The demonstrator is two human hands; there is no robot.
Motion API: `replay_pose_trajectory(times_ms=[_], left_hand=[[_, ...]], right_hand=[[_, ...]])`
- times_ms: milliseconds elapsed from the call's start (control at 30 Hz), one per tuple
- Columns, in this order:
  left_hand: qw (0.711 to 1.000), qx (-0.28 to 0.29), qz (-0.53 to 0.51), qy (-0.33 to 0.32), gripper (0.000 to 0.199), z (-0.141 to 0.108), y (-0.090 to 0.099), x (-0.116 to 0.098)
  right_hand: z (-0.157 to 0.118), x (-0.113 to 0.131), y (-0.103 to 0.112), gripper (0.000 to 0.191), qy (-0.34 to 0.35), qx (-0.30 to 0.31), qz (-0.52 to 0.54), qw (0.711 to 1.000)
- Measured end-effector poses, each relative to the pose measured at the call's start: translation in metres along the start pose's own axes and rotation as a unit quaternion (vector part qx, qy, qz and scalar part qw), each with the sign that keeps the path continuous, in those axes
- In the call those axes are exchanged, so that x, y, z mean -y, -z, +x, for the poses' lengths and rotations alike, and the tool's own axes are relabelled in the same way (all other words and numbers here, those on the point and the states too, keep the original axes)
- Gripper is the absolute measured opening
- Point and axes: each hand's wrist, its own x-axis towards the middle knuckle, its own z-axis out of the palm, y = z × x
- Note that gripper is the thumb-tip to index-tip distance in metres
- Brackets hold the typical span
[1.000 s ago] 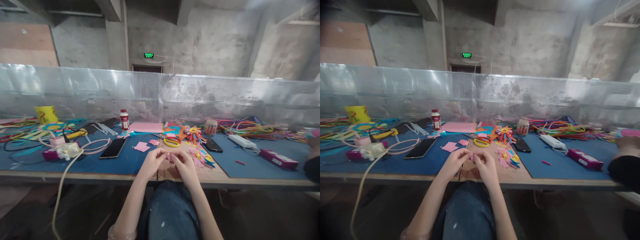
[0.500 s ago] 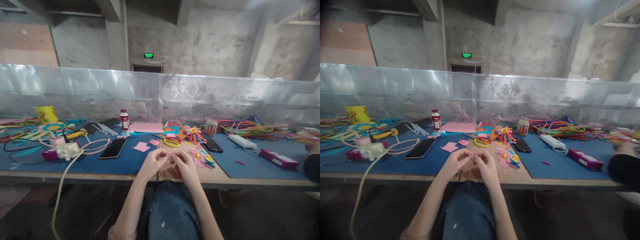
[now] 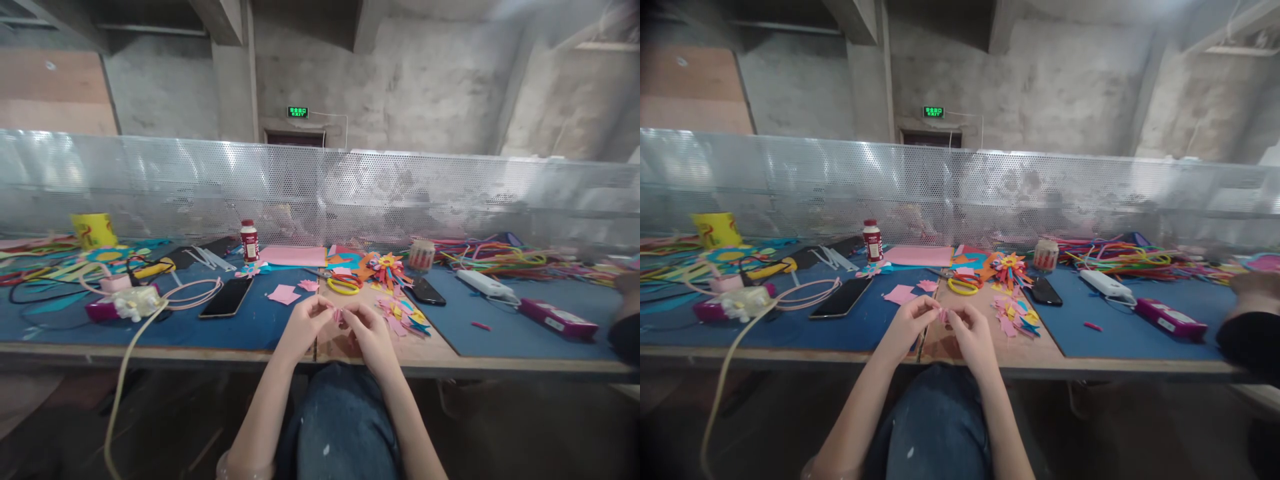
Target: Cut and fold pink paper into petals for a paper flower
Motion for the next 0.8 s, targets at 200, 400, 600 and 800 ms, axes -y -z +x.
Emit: replay_pose_trajectory(times_ms=[200,400,600,800], left_hand=[[0.999,0.025,-0.023,0.000,0.012,0.0005,-0.0024,-0.0006],[0.996,0.055,-0.062,0.017,0.017,0.0011,-0.0049,-0.0019],[0.998,0.035,-0.047,0.026,0.019,0.0011,-0.0024,-0.0010],[0.998,0.048,-0.034,0.007,0.019,0.0017,-0.0001,0.0055]], right_hand=[[0.0006,-0.0036,0.0010,0.027,0.026,-0.021,-0.016,0.999],[0.0014,-0.0054,-0.0027,0.025,0.051,-0.064,-0.038,0.996],[-0.0009,-0.0063,-0.0056,0.011,0.173,-0.120,-0.152,0.966],[-0.0027,-0.0009,-0.0060,0.010,0.228,-0.094,-0.223,0.943]])
